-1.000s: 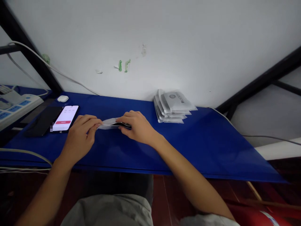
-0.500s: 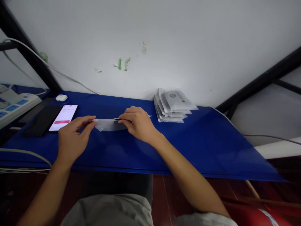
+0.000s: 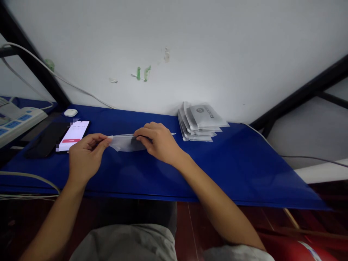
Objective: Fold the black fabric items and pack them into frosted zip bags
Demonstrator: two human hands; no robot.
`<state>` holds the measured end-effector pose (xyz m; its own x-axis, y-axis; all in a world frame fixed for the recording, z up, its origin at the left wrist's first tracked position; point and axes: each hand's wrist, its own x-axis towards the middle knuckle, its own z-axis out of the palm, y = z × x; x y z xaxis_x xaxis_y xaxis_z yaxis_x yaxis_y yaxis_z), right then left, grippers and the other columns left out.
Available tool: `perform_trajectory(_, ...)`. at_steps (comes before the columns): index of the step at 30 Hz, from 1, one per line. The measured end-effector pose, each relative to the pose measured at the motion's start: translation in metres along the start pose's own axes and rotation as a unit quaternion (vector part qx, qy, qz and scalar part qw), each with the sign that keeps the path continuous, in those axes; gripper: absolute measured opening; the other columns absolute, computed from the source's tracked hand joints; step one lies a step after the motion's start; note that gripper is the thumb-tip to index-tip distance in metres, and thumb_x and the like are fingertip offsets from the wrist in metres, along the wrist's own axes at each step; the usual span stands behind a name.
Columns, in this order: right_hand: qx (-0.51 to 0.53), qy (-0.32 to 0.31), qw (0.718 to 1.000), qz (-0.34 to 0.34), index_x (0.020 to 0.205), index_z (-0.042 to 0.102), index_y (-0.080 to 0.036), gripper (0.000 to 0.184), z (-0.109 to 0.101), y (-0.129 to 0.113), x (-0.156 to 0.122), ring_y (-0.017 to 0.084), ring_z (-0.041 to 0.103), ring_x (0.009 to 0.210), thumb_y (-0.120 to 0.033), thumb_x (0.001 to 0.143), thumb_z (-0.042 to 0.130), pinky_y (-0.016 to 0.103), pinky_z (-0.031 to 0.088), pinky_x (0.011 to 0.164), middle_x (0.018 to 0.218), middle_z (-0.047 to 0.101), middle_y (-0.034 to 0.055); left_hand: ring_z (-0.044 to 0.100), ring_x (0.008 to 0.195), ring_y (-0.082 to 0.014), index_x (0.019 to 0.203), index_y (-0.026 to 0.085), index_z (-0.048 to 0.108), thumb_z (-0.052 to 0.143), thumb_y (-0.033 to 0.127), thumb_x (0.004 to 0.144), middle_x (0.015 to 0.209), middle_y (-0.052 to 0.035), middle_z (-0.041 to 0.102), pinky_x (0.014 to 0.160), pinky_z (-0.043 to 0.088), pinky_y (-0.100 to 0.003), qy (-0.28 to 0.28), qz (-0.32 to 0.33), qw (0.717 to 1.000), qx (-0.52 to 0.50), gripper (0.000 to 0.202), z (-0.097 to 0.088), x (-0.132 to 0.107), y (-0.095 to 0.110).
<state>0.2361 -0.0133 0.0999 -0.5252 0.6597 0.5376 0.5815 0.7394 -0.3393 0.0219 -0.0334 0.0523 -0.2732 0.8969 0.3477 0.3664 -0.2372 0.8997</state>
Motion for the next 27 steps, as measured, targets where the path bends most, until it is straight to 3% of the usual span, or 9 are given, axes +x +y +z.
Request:
perform_trajectory(12,0.019,-0.127,0.989,0.08,0.085,0.069,-0.018,0.008,-0.003,0.001,0.003,0.015,0.058,0.076,-0.014,0.08,0.066,0.028,0.041,0.068,0.085,0.066,0.0036,0.06,0.064,-0.0114,0.079,0.02,0.063,0.059,0.026,0.082,0.072,0.0025,0.065,0.063,0.049,-0.024,-0.05,0.066,0.996,0.021,0.007,0.002,-0.001,0.0)
perform_trajectory(20,-0.03,-0.122,0.99,0.071,0.082,0.071,-0.019,0.012,-0.005,0.001,0.002,0.016,0.058,0.076,-0.017,0.086,0.06,0.03,0.041,0.07,0.082,0.067,0.0043,0.059,0.068,-0.0124,0.078,0.022,0.06,0.055,0.024,0.084,0.075,0.0018,0.064,0.063,0.048,-0.024,-0.101,0.115,0.988,0.027,0.008,0.001,0.0,0.005)
perform_trajectory(23,-0.045,-0.099,0.992,0.064,0.092,0.069,-0.017,0.01,-0.001,-0.005,0.003,0.019,0.058,0.085,-0.019,0.085,0.062,0.032,0.042,0.076,0.093,0.067,0.007,0.058,0.068,-0.0118,0.079,0.021,0.059,0.054,0.022,0.085,0.076,0.0021,0.064,0.066,0.049,-0.024,-0.103,0.131,0.986,0.031,0.008,0.003,-0.001,0.007)
perform_trajectory(27,-0.022,-0.076,0.997,0.022,0.106,0.066,-0.018,0.02,0.01,-0.015,0.008,0.02,0.057,0.093,-0.024,0.088,0.06,0.034,0.041,0.081,0.105,0.066,0.0084,0.058,0.068,-0.0115,0.081,0.021,0.059,0.052,0.021,0.087,0.076,0.0018,0.064,0.067,0.049,-0.024,-0.098,0.16,0.981,0.044,0.009,0.006,-0.005,0.009)
